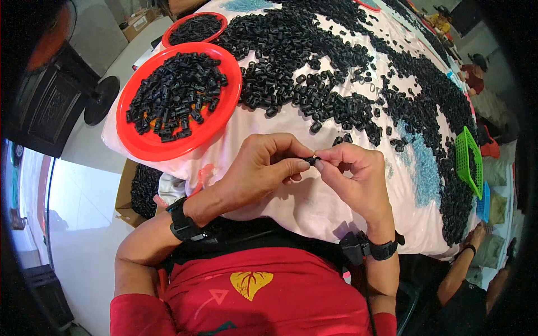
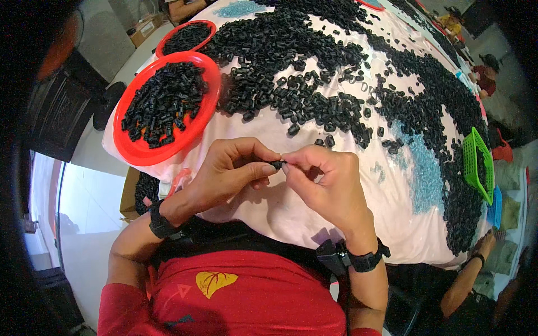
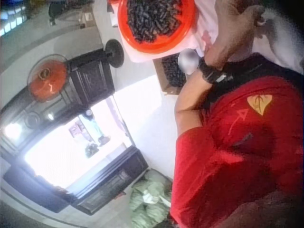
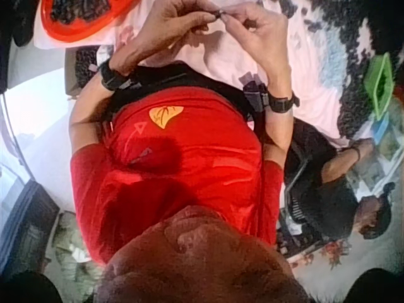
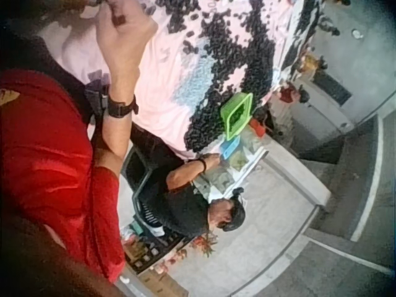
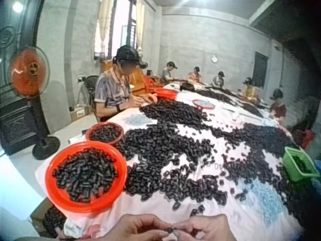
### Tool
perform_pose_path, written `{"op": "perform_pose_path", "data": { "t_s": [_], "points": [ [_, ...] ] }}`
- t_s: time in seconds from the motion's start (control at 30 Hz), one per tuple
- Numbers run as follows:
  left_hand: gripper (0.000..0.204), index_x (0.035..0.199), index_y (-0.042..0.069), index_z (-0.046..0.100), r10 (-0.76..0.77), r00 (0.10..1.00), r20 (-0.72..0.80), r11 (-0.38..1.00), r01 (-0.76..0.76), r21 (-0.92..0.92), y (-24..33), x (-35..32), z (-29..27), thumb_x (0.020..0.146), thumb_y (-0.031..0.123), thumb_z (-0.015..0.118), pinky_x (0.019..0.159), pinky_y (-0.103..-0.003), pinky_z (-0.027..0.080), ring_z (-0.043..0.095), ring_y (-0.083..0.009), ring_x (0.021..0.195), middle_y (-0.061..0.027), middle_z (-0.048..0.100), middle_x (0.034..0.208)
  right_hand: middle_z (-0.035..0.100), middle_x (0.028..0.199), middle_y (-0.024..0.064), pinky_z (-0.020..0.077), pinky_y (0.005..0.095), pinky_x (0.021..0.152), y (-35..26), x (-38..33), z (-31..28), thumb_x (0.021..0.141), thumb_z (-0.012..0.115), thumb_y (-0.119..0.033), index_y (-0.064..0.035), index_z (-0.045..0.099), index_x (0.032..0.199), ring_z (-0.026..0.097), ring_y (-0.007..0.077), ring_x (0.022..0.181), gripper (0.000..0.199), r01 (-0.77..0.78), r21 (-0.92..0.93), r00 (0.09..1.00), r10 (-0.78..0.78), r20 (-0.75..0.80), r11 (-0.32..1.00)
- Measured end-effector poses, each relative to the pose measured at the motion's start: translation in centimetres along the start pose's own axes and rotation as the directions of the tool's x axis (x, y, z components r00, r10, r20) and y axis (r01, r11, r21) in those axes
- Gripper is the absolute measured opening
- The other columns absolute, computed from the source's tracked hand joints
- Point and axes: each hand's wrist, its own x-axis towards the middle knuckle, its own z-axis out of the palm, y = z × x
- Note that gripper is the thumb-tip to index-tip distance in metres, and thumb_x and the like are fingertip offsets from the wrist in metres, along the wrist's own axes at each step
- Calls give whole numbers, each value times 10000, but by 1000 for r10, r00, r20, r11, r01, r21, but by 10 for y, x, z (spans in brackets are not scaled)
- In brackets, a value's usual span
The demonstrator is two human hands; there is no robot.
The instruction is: Assembling small black plastic components by hand at a production table.
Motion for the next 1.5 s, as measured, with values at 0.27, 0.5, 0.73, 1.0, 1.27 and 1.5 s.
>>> {"op": "perform_pose_path", "data": {
  "t_s": [0.27, 0.5, 0.73, 1.0, 1.27, 1.5],
  "points": [
    [143, 1095, -13, 723, -44, 999, -8, 998, 44, 39, 3, -2, 3, 968, 37, 682, 650, -206, 522, 634, -48, 737, -17, 713, 885, 691, 700, 37, 458, 227, 549, -2, -2, 1, 883, 729, -70, 31, 750, 929, 575, 38, 614, 113, -69, 28, 997, 68, 37, 997],
    [140, 1093, -12, 722, -25, 998, -53, 994, 31, 107, 5, -1, 5, 968, 35, 680, 654, -205, 522, 636, -49, 739, -15, 713, 882, 696, 690, 82, 477, 245, 558, 3, -1, 4, 881, 727, -70, 30, 739, 920, 595, 58, 613, 108, -111, 16, 994, 111, 20, 994],
    [211, 1181, -11, 684, -48, 992, -113, 997, 41, -63, -2, 6, 10, 989, 75, 676, 694, -213, 553, 660, -66, 803, -43, 717, 981, 704, 779, 133, 535, 335, 596, -3, 4, 13, 845, 729, -8, 16, 739, 973, 680, 216, 645, 130, 134, -162, 980, -155, -127, 978],
    [220, 1191, 2, 680, -147, 987, -58, 974, 134, -181, -3, 5, 5, 1007, 120, 673, 749, -227, 577, 687, -94, 865, -64, 723, 1032, 687, 919, 174, 549, 421, 757, -4, 3, 13, 745, 753, 29, 30, 701, 1083, 660, 361, 846, 341, 308, -314, 946, -325, 0, 898],
    [205, 1140, 15, 686, -139, 990, -17, 974, 134, -183, -4, 6, 3, 1003, 167, 688, 774, -264, 582, 691, -106, 890, -59, 720, 1023, 667, 960, 148, 547, 410, 747, -3, 1, 18, 717, 783, 5, 10, 686, 1108, 643, 342, 879, 403, 373, -431, 912, -409, 8, 822],
    [148, 1094, 54, 676, -168, 986, -19, 969, 162, -188, 2, 7, 4, 1009, 172, 651, 755, -240, 538, 661, -74, 845, -12, 702, 978, 658, 952, 120, 549, 396, 735, -7, 2, 18, 704, 801, -24, -14, 679, 1133, 635, 315, 871, 447, 369, -454, 911, -413, 2, 811]
  ]
}}
